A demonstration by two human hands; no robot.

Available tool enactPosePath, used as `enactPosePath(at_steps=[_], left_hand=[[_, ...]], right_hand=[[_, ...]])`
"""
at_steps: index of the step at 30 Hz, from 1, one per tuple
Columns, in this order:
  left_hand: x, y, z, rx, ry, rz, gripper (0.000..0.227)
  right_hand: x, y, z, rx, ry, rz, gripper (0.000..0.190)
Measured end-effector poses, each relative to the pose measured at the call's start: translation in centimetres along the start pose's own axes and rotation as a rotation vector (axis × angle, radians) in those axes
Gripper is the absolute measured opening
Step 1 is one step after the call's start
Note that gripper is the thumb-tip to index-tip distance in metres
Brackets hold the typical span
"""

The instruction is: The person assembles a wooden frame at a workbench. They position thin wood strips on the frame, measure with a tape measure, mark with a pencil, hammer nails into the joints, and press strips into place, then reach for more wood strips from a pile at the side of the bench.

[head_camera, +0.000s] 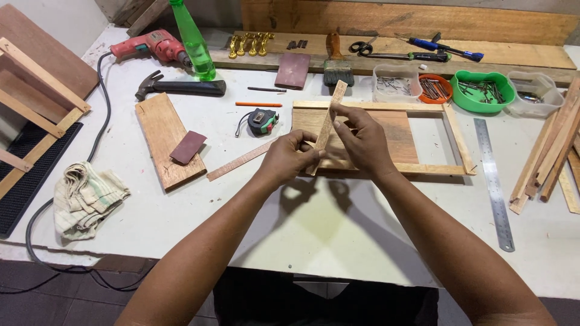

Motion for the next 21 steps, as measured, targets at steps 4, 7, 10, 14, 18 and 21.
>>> enactPosePath(at_steps=[4, 7, 10, 14, 18, 21], left_hand=[[-1.5, 0.6, -2.3, 0.068, -0.113, 0.004, 0.036], [-1.1, 0.9, -2.6, 0.061, -0.101, 0.002, 0.038], [-0.8, 0.8, -3.1, 0.162, -0.091, -0.015, 0.041], [-0.8, 1.4, -4.3, 0.198, -0.072, -0.021, 0.043], [-0.6, 2.6, -5.5, 0.168, -0.078, -0.016, 0.043], [3.2, 3.4, -1.1, -0.129, 0.183, 0.011, 0.037]], right_hand=[[0.9, 0.4, -0.3, 0.216, 0.126, 0.021, 0.036], [1.4, 1.0, -1.2, 0.345, 0.207, 0.034, 0.037], [1.9, 1.0, -1.6, 0.331, 0.225, 0.019, 0.038], [2.2, 0.1, -1.3, 0.203, 0.276, 0.027, 0.042], [1.7, -0.5, -1.9, 0.432, 0.329, 0.05, 0.044], [1.2, -0.9, -3.5, 0.62, 0.332, 0.046, 0.041]])
Point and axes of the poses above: each hand's wrist, its own x-axis towards the middle knuckle, its own y-axis out of the palm, z = x × y, the point moved 10 cm from there along x, towards the middle knuckle, and after that the axes turned 6 degrees about z, right-handed, at the moved point
